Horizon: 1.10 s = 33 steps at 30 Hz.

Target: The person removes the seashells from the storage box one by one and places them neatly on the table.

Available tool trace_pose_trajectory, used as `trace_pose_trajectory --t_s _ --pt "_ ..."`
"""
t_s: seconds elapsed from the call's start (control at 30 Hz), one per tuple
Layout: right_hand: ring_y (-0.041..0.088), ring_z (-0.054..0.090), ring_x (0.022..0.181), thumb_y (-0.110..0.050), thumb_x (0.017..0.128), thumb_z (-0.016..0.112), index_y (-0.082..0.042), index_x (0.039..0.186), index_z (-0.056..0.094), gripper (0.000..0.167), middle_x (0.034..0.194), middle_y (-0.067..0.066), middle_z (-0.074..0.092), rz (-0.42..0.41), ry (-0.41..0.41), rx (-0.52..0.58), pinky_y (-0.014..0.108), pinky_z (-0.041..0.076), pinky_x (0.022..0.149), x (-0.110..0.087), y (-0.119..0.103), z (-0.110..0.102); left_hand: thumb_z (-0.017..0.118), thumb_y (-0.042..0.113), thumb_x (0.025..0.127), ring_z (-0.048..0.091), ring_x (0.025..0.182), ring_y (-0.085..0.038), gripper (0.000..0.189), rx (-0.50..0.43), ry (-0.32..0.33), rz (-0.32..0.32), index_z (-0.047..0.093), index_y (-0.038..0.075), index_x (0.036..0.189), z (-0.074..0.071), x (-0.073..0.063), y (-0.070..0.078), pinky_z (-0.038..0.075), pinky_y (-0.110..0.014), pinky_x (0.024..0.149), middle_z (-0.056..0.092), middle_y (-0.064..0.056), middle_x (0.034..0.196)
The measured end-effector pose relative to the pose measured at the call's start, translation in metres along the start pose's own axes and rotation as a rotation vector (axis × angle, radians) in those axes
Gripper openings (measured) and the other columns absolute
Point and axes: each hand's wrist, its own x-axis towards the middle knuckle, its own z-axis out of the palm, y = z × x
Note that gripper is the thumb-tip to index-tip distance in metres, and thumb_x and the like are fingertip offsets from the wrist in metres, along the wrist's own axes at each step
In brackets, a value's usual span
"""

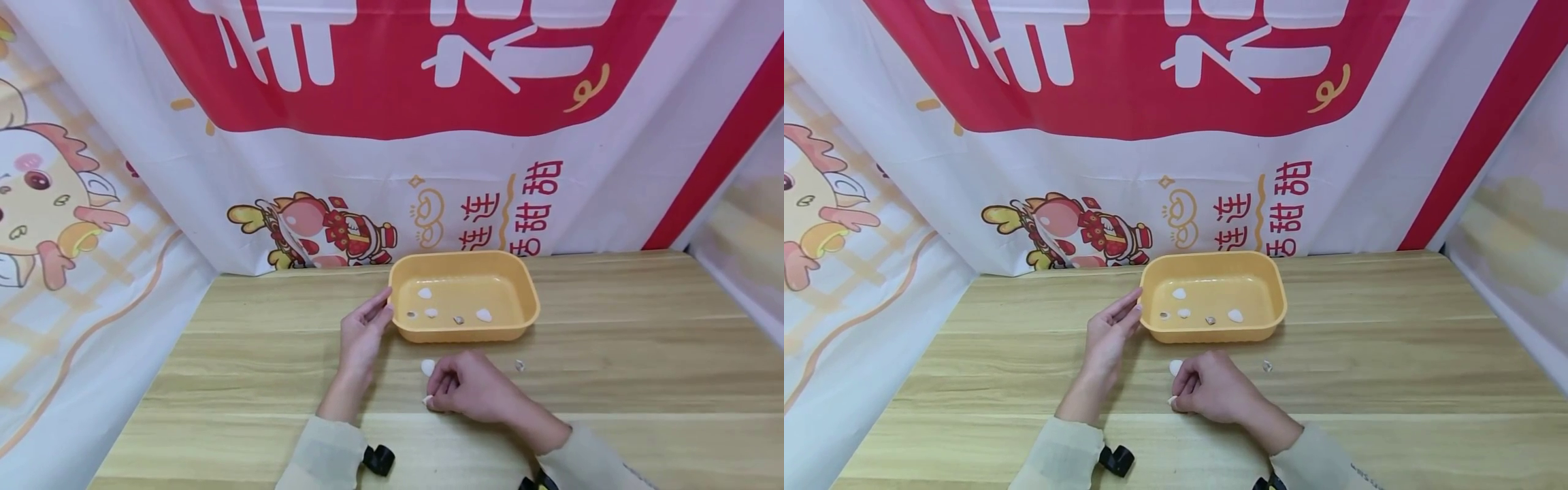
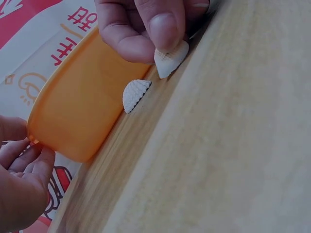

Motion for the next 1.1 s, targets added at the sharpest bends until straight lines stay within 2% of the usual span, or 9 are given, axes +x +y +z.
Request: trace_pose_trajectory --t_s 0.47,0.9,1.1 --pt "0.008 0.063 0.069 -0.013 0.082 0.092 -0.015 0.082 0.076 0.016 0.073 -0.007 0.068 -0.001 0.013 -0.042 0.019 0.053 0.06 0.0002 -0.0005 0.0016 0.069 0.007 0.104 0.062 0.142 -0.024 0.037 0.011 0.001 -0.028 0.072 0.019 0.139 -0.0004 -0.0001 0.0018 0.06 -0.028 0.109 0.065 -0.004 0.154" --pt "0.01 0.064 0.071 -0.014 0.083 0.092 -0.014 0.084 0.076 0.016 0.075 -0.006 0.069 0.014 0.015 -0.021 0.019 0.054 0.062 -0.0014 -0.0026 -0.0001 0.069 0.008 0.105 0.061 0.143 -0.022 0.037 0.017 0.004 -0.033 0.073 0.02 0.139 -0.0002 0.0003 0.0026 0.059 -0.029 0.111 0.065 -0.002 0.154" --pt "0.011 0.065 0.072 -0.02 0.083 0.093 -0.016 0.087 0.077 0.017 0.077 -0.005 0.071 0.055 0.041 0.009 0.02 0.055 0.061 -0.0044 -0.0029 -0.003 0.069 0.007 0.104 0.061 0.143 -0.025 0.037 0.011 0.002 -0.022 0.072 0.018 0.139 -0.0004 -0.0003 0.0009 0.06 -0.029 0.111 0.064 -0.005 0.155"
